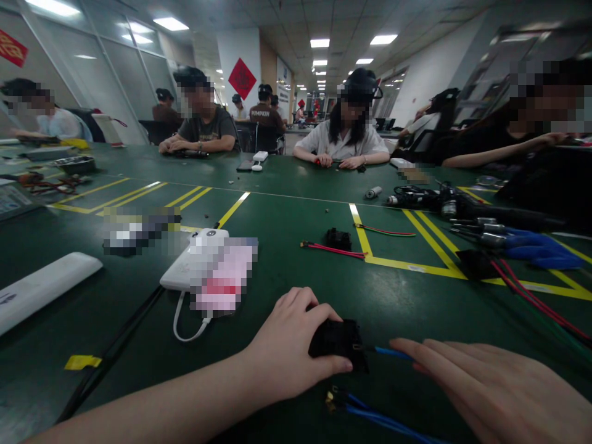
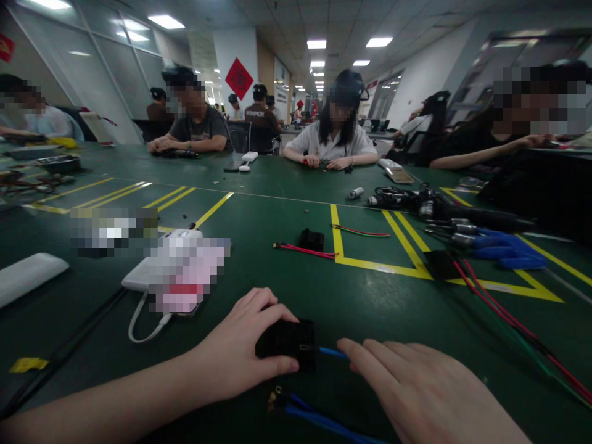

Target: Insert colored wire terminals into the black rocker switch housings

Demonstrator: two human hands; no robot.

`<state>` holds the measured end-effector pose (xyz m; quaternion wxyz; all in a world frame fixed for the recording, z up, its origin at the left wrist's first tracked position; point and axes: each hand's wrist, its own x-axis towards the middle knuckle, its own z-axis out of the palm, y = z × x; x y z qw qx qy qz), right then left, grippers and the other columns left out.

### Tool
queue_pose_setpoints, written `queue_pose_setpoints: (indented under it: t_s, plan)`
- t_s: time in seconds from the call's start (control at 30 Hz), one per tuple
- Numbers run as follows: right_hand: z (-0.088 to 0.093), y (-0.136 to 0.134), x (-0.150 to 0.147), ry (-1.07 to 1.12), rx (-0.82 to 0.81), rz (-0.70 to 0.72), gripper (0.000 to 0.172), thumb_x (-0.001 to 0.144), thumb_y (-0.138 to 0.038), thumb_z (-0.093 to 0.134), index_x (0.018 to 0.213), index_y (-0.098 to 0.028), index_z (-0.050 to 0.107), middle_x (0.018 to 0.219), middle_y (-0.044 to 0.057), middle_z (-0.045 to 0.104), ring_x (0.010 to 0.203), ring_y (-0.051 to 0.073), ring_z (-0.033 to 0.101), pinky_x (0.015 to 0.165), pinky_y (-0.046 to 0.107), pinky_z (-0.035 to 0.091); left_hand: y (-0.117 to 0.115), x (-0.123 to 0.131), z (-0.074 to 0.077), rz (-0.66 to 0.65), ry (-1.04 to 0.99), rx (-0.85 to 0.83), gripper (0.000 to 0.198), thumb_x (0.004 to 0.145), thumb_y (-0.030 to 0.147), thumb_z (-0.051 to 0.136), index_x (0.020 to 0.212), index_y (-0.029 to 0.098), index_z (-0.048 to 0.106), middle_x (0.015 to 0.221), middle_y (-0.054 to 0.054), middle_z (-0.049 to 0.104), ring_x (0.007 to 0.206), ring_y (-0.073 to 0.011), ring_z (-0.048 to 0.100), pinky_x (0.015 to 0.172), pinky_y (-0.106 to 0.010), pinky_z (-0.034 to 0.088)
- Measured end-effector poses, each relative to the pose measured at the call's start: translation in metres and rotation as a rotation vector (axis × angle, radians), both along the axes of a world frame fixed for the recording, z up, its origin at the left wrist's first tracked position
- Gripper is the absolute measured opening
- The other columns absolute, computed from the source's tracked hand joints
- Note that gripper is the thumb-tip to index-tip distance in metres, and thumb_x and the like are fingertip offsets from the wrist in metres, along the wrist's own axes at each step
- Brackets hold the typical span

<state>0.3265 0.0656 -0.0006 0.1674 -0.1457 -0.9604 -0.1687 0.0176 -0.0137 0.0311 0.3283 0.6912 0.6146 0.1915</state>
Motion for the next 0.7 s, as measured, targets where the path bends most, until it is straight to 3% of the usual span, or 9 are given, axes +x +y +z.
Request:
queue_pose_setpoints:
  t_s: [0.13,0.27,0.37,0.53,0.7]
  plan:
    - [0.014,0.0,-0.015,0.001,-0.06,0.045,0.065,0.075,0.003,0.046,0.121,-0.023,0.084,0.094,0.003,0.089,0.065,0.019,0.083,0.06,0.024,0.066,0.0,0.0,-0.002,0.004,-0.001,0.004,0.049,0.091,0.042,0.1,0.131,0.022,0.08,0.131,-0.009,0.065,0.133,-0.0378,0.059,0.119,-0.058,0.049]
    - [0.024,0.0,-0.025,0.004,-0.068,0.053,0.063,0.072,0.004,0.046,0.116,-0.02,0.085,0.088,0.003,0.088,0.061,0.019,0.082,0.058,0.022,0.065,0.0,0.0,-0.002,0.007,-0.004,-0.01,0.049,0.091,0.04,0.1,0.131,0.022,0.079,0.131,-0.009,0.064,0.134,-0.0374,0.059,0.119,-0.057,0.049]
    - [0.017,0.0,-0.019,0.023,-0.057,0.045,0.065,0.074,0.004,0.045,0.117,-0.022,0.085,0.09,0.003,0.088,0.063,0.019,0.082,0.06,0.024,0.066,0.002,0.0,-0.002,0.01,-0.008,-0.01,0.047,0.091,0.04,0.099,0.13,0.022,0.08,0.13,-0.009,0.064,0.134,-0.0373,0.059,0.119,-0.057,0.049]
    - [-0.005,-0.001,0.003,0.049,-0.051,-0.006,0.071,0.082,-0.001,0.047,0.138,-0.03,0.079,0.108,0.004,0.089,0.08,0.025,0.086,0.077,0.036,0.071,0.001,-0.001,-0.002,0.009,-0.003,-0.001,0.048,0.09,0.042,0.1,0.129,0.023,0.08,0.13,-0.009,0.064,0.133,-0.0377,0.058,0.119,-0.058,0.049]
    - [0.007,0.0,-0.009,0.021,-0.07,0.022,0.066,0.075,0.003,0.045,0.121,-0.025,0.084,0.093,0.002,0.089,0.066,0.02,0.083,0.062,0.026,0.067,0.001,-0.001,-0.003,0.001,0.003,0.008,0.048,0.091,0.043,0.099,0.13,0.023,0.08,0.13,-0.009,0.065,0.134,-0.0375,0.059,0.119,-0.058,0.049]
